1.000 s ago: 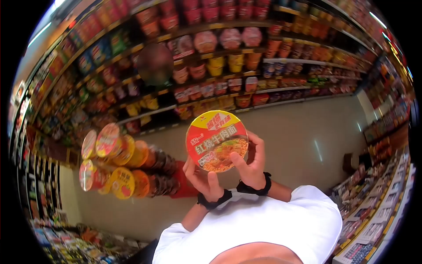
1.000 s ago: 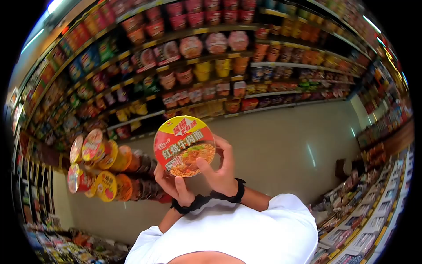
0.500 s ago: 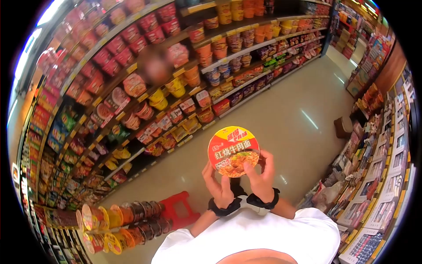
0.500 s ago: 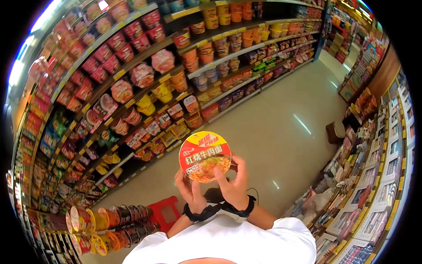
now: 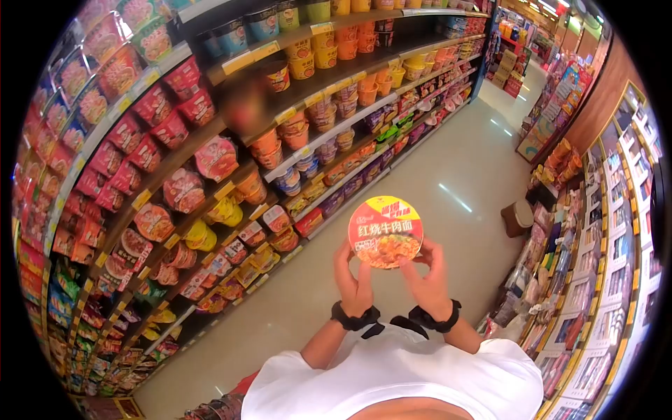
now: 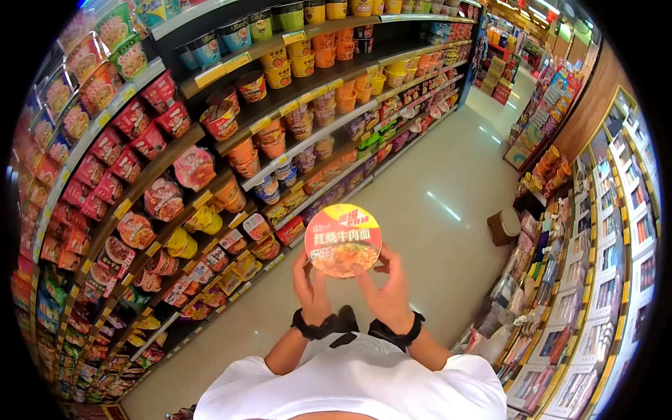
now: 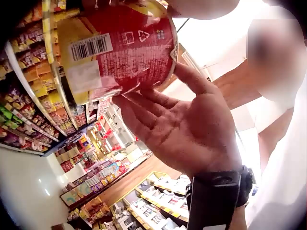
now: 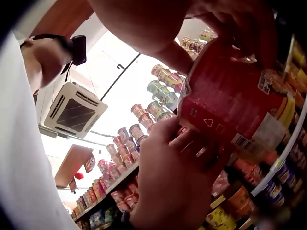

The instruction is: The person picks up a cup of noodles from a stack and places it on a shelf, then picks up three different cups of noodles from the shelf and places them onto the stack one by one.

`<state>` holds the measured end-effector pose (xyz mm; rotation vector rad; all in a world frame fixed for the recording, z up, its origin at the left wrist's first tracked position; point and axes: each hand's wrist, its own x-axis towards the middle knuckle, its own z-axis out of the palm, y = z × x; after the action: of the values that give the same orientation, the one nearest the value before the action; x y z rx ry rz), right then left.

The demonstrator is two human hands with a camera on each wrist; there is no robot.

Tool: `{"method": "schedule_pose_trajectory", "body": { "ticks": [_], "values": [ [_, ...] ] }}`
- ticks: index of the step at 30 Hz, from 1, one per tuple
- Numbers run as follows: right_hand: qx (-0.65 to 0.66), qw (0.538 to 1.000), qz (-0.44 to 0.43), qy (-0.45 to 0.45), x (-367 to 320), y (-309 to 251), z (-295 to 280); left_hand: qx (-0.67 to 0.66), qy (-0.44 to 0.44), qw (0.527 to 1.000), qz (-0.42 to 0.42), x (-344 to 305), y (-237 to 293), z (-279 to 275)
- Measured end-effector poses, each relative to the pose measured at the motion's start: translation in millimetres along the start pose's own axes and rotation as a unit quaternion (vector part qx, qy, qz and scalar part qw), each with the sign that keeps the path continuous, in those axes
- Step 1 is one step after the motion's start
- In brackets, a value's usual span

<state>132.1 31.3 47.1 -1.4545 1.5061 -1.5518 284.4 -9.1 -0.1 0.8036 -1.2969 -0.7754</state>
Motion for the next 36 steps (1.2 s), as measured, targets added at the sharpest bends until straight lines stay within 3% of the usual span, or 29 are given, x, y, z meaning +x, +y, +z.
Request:
{"method": "schedule_pose_trajectory", "body": {
  "ticks": [4,9,15,22,24,29,31,35,36],
  "values": [
    [0.019,1.0,0.018,0.012,64.0,9.8,4.1,0.002,-0.032,0.999,0.016,61.9,-20.1,19.1],
    [0.061,0.992,0.101,0.036,104.1,47.9,28.1,0.078,-0.049,0.994,-0.054,92.3,-50.9,27.9],
    [0.036,0.991,0.103,-0.073,197.6,91.4,61.2,0.062,0.013,0.99,-0.124,135.7,-119.6,30.3],
    [0.114,0.987,0.012,-0.11,340.5,101.0,112.6,0.167,0.074,0.981,-0.058,255.9,-144.1,45.4],
    [0.139,0.982,-0.009,-0.13,373.9,105.6,129.6,0.139,0.083,0.985,-0.052,285.7,-153.0,43.1],
    [0.157,0.968,-0.036,-0.193,440.6,112.3,179.8,0.2,0.115,0.968,-0.095,341.9,-168.3,30.2],
    [0.143,0.961,-0.108,-0.213,469.0,105.7,204.9,0.146,0.192,0.968,-0.074,365.2,-173.3,25.7],
    [0.252,0.93,-0.057,-0.261,520.5,89.6,257.8,0.216,0.191,0.957,-0.037,420.4,-188.7,3.2],
    [0.301,0.915,-0.023,-0.268,532.2,82.3,267.2,0.162,0.196,0.966,-0.039,434.5,-189.8,3.3]
  ]
}}
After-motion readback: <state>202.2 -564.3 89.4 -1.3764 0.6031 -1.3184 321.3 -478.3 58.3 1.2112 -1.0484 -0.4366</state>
